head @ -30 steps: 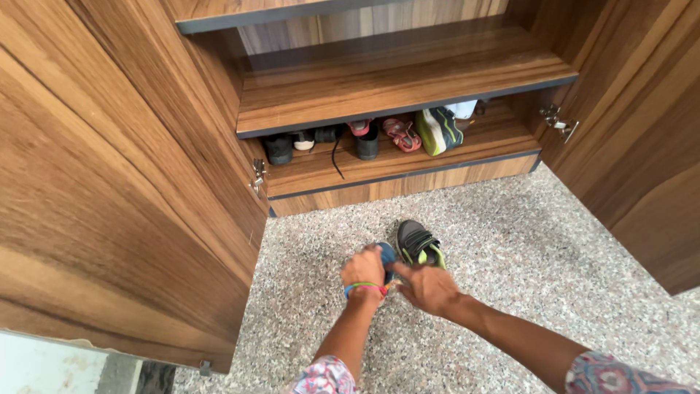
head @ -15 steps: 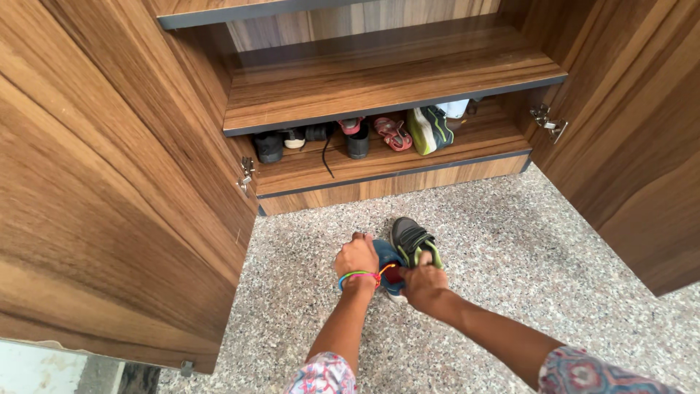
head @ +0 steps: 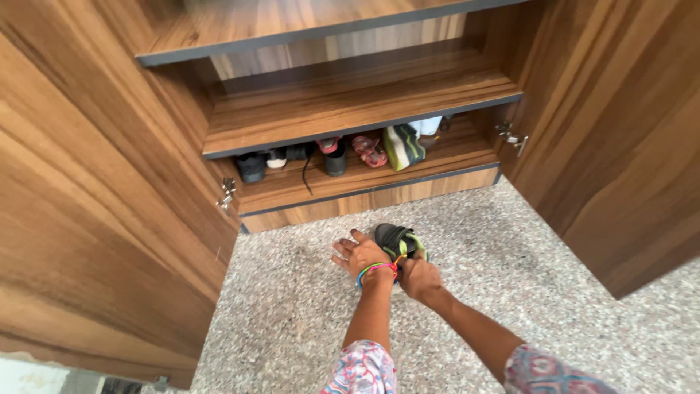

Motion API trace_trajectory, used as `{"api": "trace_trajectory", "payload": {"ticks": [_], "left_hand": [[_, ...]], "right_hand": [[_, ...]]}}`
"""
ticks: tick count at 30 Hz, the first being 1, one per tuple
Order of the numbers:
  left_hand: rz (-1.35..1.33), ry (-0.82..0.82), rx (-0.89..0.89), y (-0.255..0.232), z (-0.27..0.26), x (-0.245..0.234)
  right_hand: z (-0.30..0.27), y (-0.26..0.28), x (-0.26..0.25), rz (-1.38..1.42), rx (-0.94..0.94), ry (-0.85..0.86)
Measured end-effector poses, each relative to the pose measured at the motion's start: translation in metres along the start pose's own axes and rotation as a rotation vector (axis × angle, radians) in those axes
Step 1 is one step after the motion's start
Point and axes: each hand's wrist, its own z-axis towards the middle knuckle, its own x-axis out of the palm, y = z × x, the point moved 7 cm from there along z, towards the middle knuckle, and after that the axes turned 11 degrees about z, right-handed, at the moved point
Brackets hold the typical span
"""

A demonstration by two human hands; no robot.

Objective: The person repeatedly removes pairs of shoes from a wooden shoe cabinet and places them on a tiled floor next to a parked car. The person then picks up shoes from the floor and returns them to the cabinet, repeating this cycle multiple times.

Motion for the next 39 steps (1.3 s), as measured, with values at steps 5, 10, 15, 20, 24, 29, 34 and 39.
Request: {"api": "trace_trajectory", "payload": {"ticks": [5, 10, 15, 20, 24, 29, 34, 39], "left_hand": [[0.028, -0.044, 0.054, -0.044, -0.031, -0.024], [0.127, -0.124, 0.189, -0.092, -0.047, -0.044], [0.126, -0.242, 0.373, -0.141, -0.064, -0.036], [0.135, -0.245, 0.478, -0.175, -0.078, 0.003], [0.121, -0.106, 0.561, -0.201, -0.094, 0.042], [0.273, 0.103, 0.648, -0.231, -0.148, 0.073], [0.378, 0.313, 0.778, -0.269, -0.238, 0.104], [0.237, 0.486, 0.922, -0.293, -0.371, 0.13]], "right_hand": [[-0.005, -0.03, -0.023, 0.053, 0.121, -0.212], [-0.009, -0.045, -0.047, 0.097, 0.201, -0.146], [-0.007, -0.106, -0.061, 0.021, 0.148, -0.197], [-0.051, -0.137, -0.1, -0.182, -0.026, 0.021], [-0.102, -0.133, -0.154, -0.226, -0.067, 0.102], [-0.168, -0.155, -0.191, -0.18, 0.032, 0.179], [-0.239, -0.218, -0.21, -0.22, 0.178, 0.197], [-0.329, -0.239, -0.251, -0.211, 0.13, -0.005]]}}
